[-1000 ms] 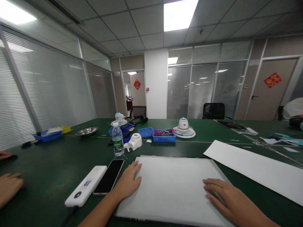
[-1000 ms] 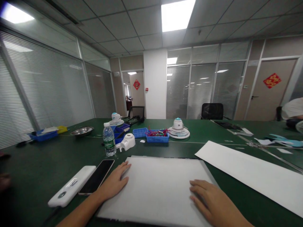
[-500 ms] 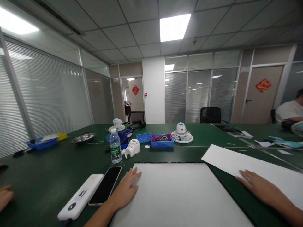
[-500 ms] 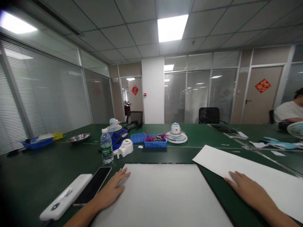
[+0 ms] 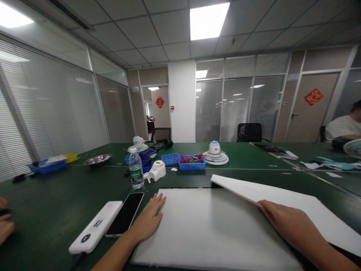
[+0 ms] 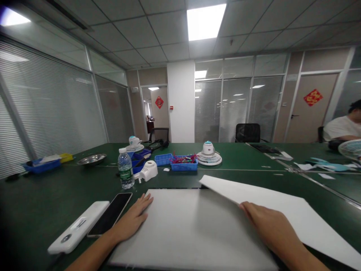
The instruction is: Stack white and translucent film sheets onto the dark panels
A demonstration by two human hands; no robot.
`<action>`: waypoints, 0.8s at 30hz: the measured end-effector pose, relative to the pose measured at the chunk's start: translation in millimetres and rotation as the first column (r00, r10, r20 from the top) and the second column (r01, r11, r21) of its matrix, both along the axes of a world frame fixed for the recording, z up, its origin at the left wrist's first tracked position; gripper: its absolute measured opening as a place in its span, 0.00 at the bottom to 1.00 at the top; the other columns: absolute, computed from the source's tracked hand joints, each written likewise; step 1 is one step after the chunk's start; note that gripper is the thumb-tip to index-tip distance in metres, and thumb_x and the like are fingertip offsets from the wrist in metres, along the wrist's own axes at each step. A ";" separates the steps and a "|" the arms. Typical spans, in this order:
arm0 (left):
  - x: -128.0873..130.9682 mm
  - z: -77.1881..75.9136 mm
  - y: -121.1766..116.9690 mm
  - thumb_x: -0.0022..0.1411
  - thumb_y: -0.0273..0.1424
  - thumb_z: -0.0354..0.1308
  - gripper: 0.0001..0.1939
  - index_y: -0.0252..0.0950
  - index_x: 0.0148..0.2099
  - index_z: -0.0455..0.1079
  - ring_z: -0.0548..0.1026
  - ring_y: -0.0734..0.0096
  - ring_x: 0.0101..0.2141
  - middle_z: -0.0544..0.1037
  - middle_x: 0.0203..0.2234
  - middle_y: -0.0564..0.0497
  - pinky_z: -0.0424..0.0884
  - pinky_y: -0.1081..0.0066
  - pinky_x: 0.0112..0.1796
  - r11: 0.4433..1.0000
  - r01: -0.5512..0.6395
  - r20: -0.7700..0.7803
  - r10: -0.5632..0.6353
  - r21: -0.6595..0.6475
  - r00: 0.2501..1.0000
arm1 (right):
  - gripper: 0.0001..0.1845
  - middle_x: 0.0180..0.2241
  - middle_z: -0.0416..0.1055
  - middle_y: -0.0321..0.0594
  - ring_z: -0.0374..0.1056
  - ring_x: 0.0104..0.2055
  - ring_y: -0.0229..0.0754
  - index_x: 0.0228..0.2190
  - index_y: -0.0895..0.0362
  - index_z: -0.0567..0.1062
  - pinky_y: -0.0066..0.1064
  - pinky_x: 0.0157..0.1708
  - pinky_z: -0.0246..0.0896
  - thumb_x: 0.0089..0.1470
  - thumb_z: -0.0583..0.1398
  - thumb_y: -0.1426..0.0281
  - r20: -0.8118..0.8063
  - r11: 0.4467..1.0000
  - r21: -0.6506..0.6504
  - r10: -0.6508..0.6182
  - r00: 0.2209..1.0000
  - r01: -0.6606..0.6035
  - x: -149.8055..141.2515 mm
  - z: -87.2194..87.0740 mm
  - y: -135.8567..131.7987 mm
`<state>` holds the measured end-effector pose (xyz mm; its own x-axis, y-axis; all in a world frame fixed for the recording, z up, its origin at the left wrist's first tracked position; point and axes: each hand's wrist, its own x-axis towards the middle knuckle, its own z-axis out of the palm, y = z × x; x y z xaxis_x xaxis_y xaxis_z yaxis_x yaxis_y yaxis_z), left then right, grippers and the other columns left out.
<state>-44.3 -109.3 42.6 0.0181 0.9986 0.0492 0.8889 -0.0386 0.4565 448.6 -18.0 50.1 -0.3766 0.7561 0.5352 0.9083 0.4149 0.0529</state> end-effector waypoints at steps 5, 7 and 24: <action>1.4 -1.6 2.8 0.61 0.30 0.49 0.35 0.31 0.71 0.55 0.41 0.59 0.71 0.49 0.72 0.45 0.39 0.55 0.68 1.000 -0.013 0.000 0.013 0.008 1.000 | 0.17 0.28 0.77 0.32 0.74 0.26 0.40 0.33 0.49 0.78 0.30 0.26 0.68 0.66 0.51 0.59 0.175 0.893 -0.017 0.445 0.878 -0.449 -67.6 10.1 -56.8; 2.3 -1.1 3.4 0.63 0.32 0.49 0.34 0.31 0.70 0.56 0.42 0.58 0.71 0.49 0.71 0.45 0.39 0.54 0.68 1.000 -0.016 0.001 0.016 0.013 1.000 | 0.14 0.31 0.79 0.32 0.76 0.29 0.41 0.37 0.49 0.78 0.29 0.27 0.70 0.64 0.55 0.57 0.203 0.805 -0.039 0.587 0.784 -0.592 -82.8 19.2 -72.6; 4.7 2.0 -0.5 0.65 0.52 0.51 0.40 0.33 0.70 0.56 0.43 0.51 0.70 0.50 0.71 0.42 0.42 0.51 0.67 0.999 -0.022 0.003 0.022 0.024 1.000 | 0.18 0.49 0.76 0.40 0.74 0.49 0.47 0.50 0.45 0.78 0.38 0.47 0.73 0.62 0.57 0.56 -0.031 0.781 -0.343 0.547 0.837 -0.523 -64.8 23.2 -61.9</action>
